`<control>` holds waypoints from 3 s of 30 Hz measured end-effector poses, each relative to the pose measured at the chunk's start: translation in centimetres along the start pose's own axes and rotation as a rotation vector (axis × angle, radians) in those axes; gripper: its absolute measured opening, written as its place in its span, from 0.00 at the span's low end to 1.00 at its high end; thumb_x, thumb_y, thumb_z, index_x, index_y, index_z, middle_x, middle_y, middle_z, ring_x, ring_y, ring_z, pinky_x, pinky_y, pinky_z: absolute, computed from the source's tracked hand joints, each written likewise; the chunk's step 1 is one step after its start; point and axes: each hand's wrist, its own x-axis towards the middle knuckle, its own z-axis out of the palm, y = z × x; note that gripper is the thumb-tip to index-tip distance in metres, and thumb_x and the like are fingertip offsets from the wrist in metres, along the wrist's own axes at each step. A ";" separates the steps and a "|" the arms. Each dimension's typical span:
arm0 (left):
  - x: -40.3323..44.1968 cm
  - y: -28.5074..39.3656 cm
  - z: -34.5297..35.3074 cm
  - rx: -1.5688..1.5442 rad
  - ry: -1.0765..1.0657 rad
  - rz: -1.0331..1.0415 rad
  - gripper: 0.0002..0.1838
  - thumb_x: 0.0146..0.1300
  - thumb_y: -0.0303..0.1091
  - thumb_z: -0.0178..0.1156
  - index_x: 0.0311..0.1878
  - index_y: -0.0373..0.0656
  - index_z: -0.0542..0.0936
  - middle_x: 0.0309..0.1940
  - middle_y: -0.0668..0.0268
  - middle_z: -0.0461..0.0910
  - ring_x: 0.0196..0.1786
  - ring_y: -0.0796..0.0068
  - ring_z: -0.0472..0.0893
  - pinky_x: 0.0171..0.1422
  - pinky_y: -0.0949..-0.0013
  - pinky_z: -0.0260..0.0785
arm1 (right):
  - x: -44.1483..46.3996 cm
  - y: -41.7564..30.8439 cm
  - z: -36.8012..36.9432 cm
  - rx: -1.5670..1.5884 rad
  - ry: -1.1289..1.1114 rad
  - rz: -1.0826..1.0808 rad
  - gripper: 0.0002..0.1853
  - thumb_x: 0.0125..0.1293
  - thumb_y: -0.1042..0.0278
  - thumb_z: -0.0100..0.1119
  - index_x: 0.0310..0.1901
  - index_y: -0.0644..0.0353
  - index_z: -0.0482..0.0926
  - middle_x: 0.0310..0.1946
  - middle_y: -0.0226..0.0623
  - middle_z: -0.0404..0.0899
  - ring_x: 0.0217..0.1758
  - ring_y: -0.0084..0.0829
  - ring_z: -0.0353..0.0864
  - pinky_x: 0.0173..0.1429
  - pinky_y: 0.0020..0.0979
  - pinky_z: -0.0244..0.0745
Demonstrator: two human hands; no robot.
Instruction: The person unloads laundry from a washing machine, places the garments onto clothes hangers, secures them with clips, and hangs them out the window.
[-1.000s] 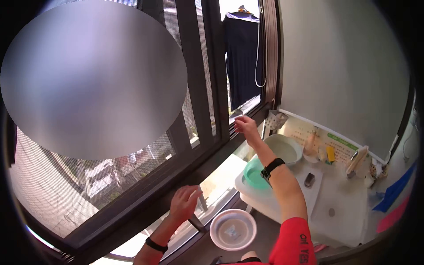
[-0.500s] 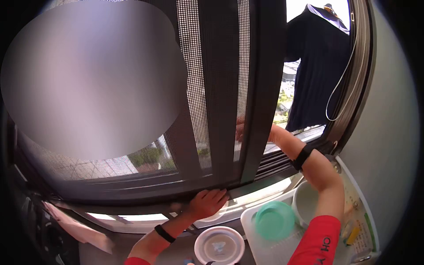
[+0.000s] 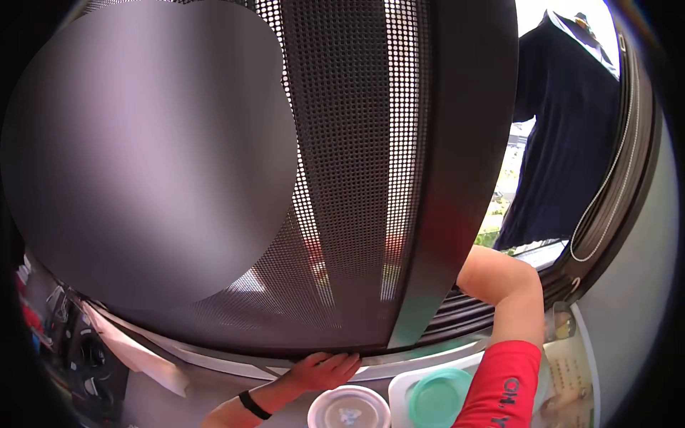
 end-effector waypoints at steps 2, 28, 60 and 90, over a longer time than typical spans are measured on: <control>0.2 0.1 0.0 -0.002 -0.024 -0.003 0.10 0.57 0.40 0.56 0.42 0.57 0.79 0.47 0.83 0.76 0.45 0.87 0.72 0.44 0.81 0.63 | 0.0 0.3 -0.3 0.009 0.000 -0.003 0.12 0.66 0.63 0.52 0.43 0.63 0.77 0.37 0.35 0.80 0.39 0.26 0.80 0.43 0.28 0.77; 1.1 0.7 0.5 0.040 0.022 -0.072 0.02 0.54 0.38 0.56 0.31 0.58 0.77 0.40 0.82 0.73 0.43 0.85 0.70 0.43 0.74 0.59 | 1.6 3.3 1.8 0.320 -0.100 -0.183 0.13 0.66 0.61 0.52 0.40 0.62 0.78 0.34 0.34 0.80 0.37 0.26 0.80 0.43 0.29 0.76; 30.6 4.4 8.3 0.084 -0.130 -0.263 0.29 0.49 0.30 0.60 0.59 0.52 0.69 0.70 0.55 0.50 0.74 0.56 0.45 0.73 0.39 0.32 | -35.2 4.7 -14.5 -1.065 1.459 -0.134 0.14 0.62 0.60 0.51 0.31 0.63 0.77 0.20 0.40 0.78 0.19 0.34 0.79 0.33 0.36 0.75; 41.4 7.1 11.1 0.215 -0.261 0.048 0.20 0.65 0.42 0.46 0.60 0.60 0.71 0.70 0.69 0.51 0.74 0.57 0.43 0.67 0.25 0.32 | -45.6 12.6 9.8 -0.594 1.212 -0.354 0.11 0.67 0.66 0.53 0.42 0.64 0.79 0.24 0.29 0.78 0.26 0.16 0.76 0.31 0.20 0.71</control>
